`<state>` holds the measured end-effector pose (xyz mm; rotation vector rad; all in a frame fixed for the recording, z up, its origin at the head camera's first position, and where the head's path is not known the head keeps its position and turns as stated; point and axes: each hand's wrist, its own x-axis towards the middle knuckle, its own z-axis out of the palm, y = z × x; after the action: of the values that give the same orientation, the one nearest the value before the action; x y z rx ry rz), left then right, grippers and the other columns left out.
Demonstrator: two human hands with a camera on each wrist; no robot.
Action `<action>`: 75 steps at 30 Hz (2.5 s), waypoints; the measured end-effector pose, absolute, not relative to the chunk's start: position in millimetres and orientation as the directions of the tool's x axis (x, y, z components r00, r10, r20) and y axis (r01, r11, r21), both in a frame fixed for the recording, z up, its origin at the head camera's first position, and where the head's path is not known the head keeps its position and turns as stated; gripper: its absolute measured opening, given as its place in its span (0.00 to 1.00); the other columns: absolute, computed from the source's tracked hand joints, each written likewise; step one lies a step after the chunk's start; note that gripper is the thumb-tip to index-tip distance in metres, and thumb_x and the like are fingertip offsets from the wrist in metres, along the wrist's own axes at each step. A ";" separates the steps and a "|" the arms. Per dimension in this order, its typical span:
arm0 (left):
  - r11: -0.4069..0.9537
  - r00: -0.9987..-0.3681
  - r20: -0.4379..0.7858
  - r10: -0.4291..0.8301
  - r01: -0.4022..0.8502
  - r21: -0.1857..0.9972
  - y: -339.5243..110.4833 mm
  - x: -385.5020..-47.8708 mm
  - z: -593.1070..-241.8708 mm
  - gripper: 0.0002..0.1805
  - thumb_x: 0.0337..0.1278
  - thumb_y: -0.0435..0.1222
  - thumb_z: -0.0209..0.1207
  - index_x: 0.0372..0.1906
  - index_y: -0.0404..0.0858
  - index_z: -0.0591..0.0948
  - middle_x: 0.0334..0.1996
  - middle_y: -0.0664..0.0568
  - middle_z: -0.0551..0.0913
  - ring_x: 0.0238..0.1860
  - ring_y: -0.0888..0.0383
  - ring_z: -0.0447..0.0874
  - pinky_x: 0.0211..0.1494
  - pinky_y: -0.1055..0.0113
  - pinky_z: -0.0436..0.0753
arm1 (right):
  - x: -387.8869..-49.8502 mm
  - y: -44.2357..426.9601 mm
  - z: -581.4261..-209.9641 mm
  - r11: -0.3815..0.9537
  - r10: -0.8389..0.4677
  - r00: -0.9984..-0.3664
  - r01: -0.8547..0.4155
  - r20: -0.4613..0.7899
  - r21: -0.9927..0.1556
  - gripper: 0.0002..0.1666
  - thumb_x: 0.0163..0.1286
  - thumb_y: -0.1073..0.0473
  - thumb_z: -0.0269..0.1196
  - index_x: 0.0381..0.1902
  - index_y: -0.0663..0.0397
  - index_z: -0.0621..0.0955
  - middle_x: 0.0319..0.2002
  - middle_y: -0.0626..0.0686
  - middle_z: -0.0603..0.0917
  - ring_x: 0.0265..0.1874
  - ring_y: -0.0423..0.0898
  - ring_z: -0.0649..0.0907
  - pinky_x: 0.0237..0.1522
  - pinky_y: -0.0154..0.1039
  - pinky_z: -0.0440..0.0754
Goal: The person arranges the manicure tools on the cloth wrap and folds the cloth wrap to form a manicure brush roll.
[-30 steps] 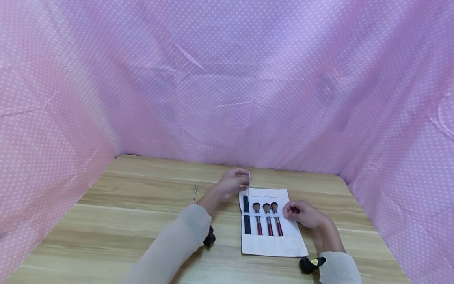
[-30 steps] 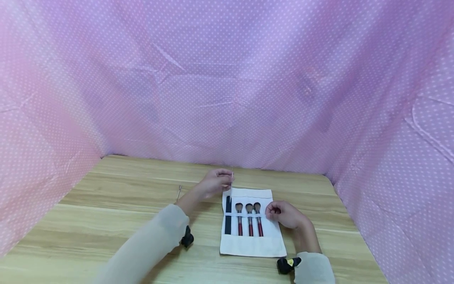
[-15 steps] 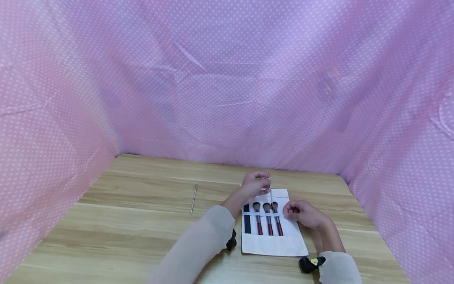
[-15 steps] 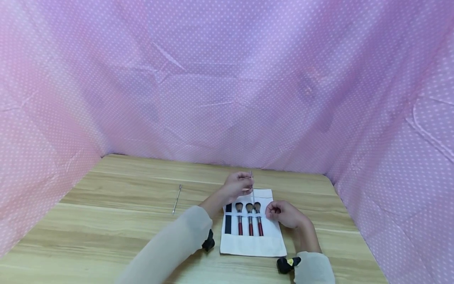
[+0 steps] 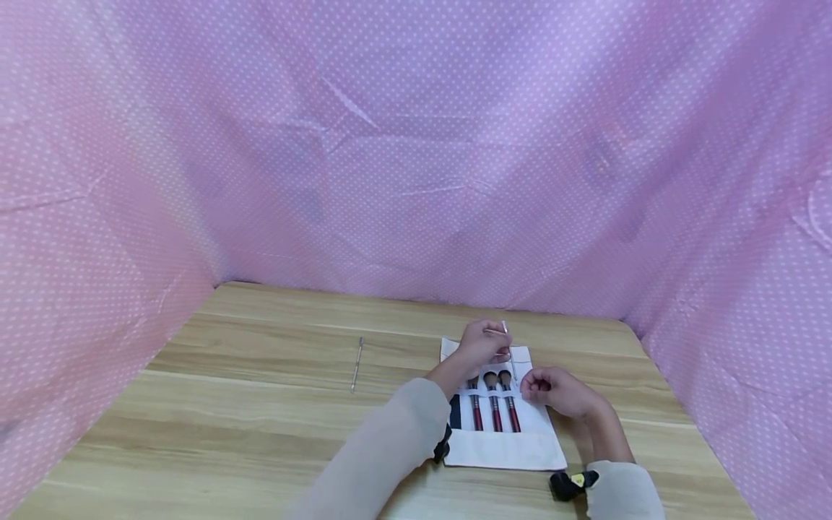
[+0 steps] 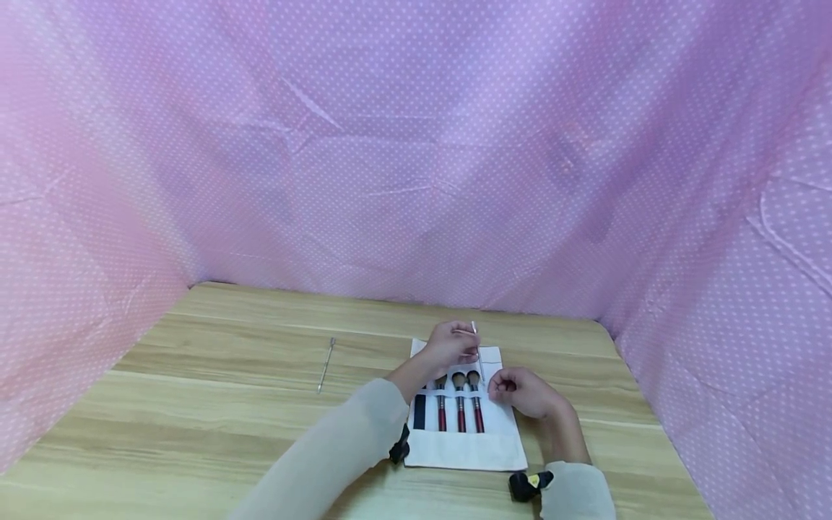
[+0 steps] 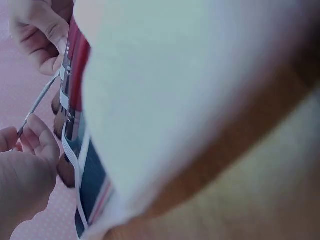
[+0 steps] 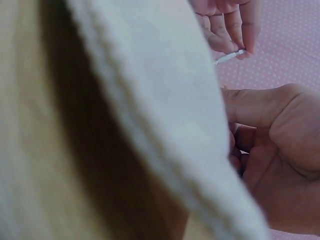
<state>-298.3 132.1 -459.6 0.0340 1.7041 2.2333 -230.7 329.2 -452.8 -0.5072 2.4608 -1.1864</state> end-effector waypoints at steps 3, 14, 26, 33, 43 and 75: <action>-0.189 -0.944 -0.179 0.278 -0.236 0.953 136.2 -296.0 -460.8 0.09 0.63 0.25 0.64 0.46 0.33 0.80 0.41 0.39 0.87 0.29 0.58 0.83 0.38 0.66 0.88 | -230.4 330.0 -453.6 0.578 -0.467 -0.870 -0.162 -0.161 -0.800 0.07 0.73 0.73 0.57 0.40 0.61 0.82 0.34 0.53 0.78 0.35 0.46 0.76 0.37 0.33 0.74; -0.142 -0.945 -0.175 0.276 -0.221 0.965 135.8 -295.7 -468.5 0.10 0.63 0.24 0.64 0.46 0.36 0.78 0.39 0.37 0.87 0.25 0.59 0.81 0.33 0.68 0.86 | -230.7 330.2 -454.4 0.583 -0.459 -0.873 -0.156 -0.165 -0.797 0.07 0.73 0.72 0.57 0.41 0.61 0.82 0.34 0.53 0.78 0.36 0.47 0.76 0.37 0.33 0.74; -0.030 -0.951 -0.164 0.261 -0.177 0.984 133.4 -291.3 -463.6 0.21 0.63 0.23 0.63 0.60 0.35 0.79 0.29 0.43 0.85 0.23 0.60 0.81 0.30 0.70 0.86 | -231.2 330.0 -454.5 0.581 -0.461 -0.871 -0.151 -0.170 -0.800 0.08 0.72 0.73 0.57 0.40 0.61 0.81 0.34 0.52 0.78 0.36 0.46 0.76 0.37 0.33 0.74; 0.124 -0.945 -0.155 0.289 -0.124 0.985 131.7 -288.1 -462.0 0.19 0.64 0.27 0.65 0.59 0.38 0.82 0.31 0.48 0.88 0.28 0.60 0.85 0.34 0.69 0.85 | -232.3 331.0 -455.7 0.569 -0.466 -0.870 -0.153 -0.164 -0.808 0.07 0.72 0.73 0.57 0.40 0.61 0.81 0.34 0.53 0.79 0.36 0.47 0.76 0.38 0.33 0.74; 0.231 -0.937 -0.099 0.335 -0.020 0.973 129.4 -286.8 -463.0 0.18 0.62 0.30 0.69 0.54 0.42 0.78 0.31 0.54 0.86 0.31 0.59 0.85 0.38 0.66 0.83 | -229.2 328.5 -453.4 0.566 -0.462 -0.871 -0.145 -0.167 -0.812 0.07 0.72 0.74 0.57 0.40 0.61 0.81 0.34 0.53 0.78 0.35 0.46 0.76 0.37 0.33 0.73; 0.474 -0.921 -0.146 0.361 0.046 0.879 128.2 -279.7 -460.7 0.07 0.64 0.34 0.67 0.30 0.46 0.90 0.31 0.62 0.85 0.33 0.64 0.79 0.39 0.69 0.77 | -226.9 331.5 -453.1 0.522 -0.479 -0.863 -0.132 -0.162 -0.843 0.06 0.74 0.72 0.57 0.41 0.62 0.81 0.34 0.54 0.77 0.35 0.46 0.75 0.37 0.32 0.72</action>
<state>-279.7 128.2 -460.7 0.3451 2.4142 1.4259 -226.9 331.5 -453.1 -0.5043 2.3912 -1.2776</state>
